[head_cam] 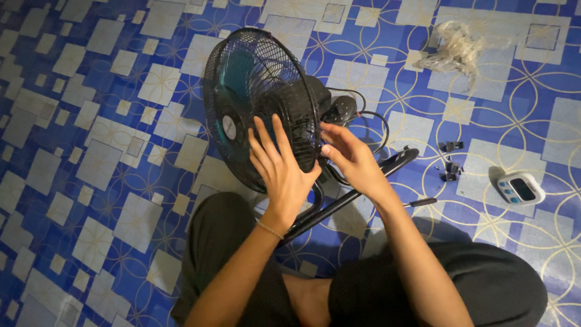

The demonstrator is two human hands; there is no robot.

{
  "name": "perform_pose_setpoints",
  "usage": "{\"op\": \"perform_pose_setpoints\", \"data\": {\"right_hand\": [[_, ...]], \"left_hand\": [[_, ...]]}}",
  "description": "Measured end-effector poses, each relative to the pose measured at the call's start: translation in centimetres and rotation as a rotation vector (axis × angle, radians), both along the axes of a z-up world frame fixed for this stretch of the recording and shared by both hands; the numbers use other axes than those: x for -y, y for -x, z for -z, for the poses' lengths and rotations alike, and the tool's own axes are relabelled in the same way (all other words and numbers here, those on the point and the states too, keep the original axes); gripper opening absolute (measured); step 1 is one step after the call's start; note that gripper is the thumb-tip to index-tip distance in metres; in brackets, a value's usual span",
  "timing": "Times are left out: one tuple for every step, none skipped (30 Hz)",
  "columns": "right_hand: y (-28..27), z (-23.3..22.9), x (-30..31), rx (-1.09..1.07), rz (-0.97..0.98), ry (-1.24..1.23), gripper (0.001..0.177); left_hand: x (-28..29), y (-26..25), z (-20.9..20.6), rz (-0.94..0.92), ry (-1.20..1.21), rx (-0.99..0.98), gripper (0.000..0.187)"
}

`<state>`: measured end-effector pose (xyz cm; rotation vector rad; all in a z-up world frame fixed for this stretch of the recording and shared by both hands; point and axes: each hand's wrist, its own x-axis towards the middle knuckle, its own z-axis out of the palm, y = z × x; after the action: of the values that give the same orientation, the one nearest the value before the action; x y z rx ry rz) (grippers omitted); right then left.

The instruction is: The person disassembles an electric fan by removing the front grille and then reassembles it. They use a screwdriver to loosen and tighten screws on the fan's stand and grille.

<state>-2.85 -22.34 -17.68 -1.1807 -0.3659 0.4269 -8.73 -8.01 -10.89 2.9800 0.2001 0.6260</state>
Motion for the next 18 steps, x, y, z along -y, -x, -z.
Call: {"op": "perform_pose_setpoints", "data": {"right_hand": [[-0.2, 0.0, 0.1, -0.007, -0.021, -0.041, 0.054], [-0.4, 0.0, 0.1, -0.015, -0.041, -0.082, 0.06], [-0.7, -0.1, 0.2, -0.021, -0.062, -0.123, 0.066], [-0.9, -0.2, 0.3, -0.042, -0.075, -0.078, 0.067], [-1.1, -0.3, 0.5, -0.063, -0.093, -0.033, 0.068], [-1.4, -0.3, 0.6, -0.084, -0.111, 0.012, 0.068], [-1.6, -0.3, 0.7, -0.086, -0.125, 0.011, 0.069], [-1.9, -0.3, 0.8, -0.088, -0.138, 0.009, 0.07], [-2.1, -0.2, 0.8, -0.093, -0.149, 0.006, 0.071], [-2.4, -0.2, 1.0, -0.042, -0.155, 0.051, 0.07], [-2.8, -0.1, 1.2, 0.009, -0.161, 0.096, 0.069], [-3.0, -0.1, 1.3, 0.061, -0.166, 0.141, 0.068], [-3.4, -0.2, 1.4, 0.077, -0.17, 0.16, 0.068], [-3.7, -0.4, 1.4, 0.094, -0.173, 0.179, 0.067], [-3.9, -0.5, 1.5, 0.11, -0.174, 0.2, 0.067], [-4.0, -0.7, 1.5, 0.12, -0.165, 0.207, 0.067], [-4.0, -0.8, 1.6, 0.131, -0.161, 0.216, 0.066], [-4.0, -0.9, 1.6, 0.141, -0.156, 0.225, 0.066]], "left_hand": [[0.0, 0.0, 0.0, -0.002, 0.005, -0.01, 0.123], [-0.1, 0.1, -0.1, -0.004, 0.011, -0.02, 0.123], [-0.1, 0.0, -0.2, -0.005, 0.016, -0.029, 0.124], [-0.2, 0.0, -0.3, 0.001, 0.018, -0.026, 0.124], [-0.1, 0.0, -0.3, 0.003, 0.019, -0.025, 0.125], [-0.2, -0.1, -0.3, 0.006, 0.021, -0.023, 0.125], [-0.1, -0.1, -0.4, 0.003, 0.028, -0.026, 0.125], [-0.1, -0.2, -0.3, 0.0, 0.035, -0.029, 0.125], [-0.1, -0.3, -0.3, 0.0, 0.041, -0.037, 0.125], [-0.1, -0.3, -0.3, 0.001, 0.046, -0.037, 0.126], [-0.1, -0.4, -0.3, 0.003, 0.051, -0.038, 0.126], [0.0, -0.3, -0.3, 0.005, 0.056, -0.038, 0.126], [0.0, -0.4, -0.4, -0.002, 0.055, -0.045, 0.125], [0.0, -0.5, -0.4, -0.008, 0.053, -0.051, 0.125], [0.1, -0.6, -0.5, -0.011, 0.054, -0.058, 0.125], [0.0, -0.7, -0.5, -0.005, 0.05, -0.053, 0.125], [0.1, -0.7, -0.5, -0.003, 0.048, -0.046, 0.124], [0.2, -0.8, -0.4, 0.0, 0.047, -0.039, 0.124]]}}
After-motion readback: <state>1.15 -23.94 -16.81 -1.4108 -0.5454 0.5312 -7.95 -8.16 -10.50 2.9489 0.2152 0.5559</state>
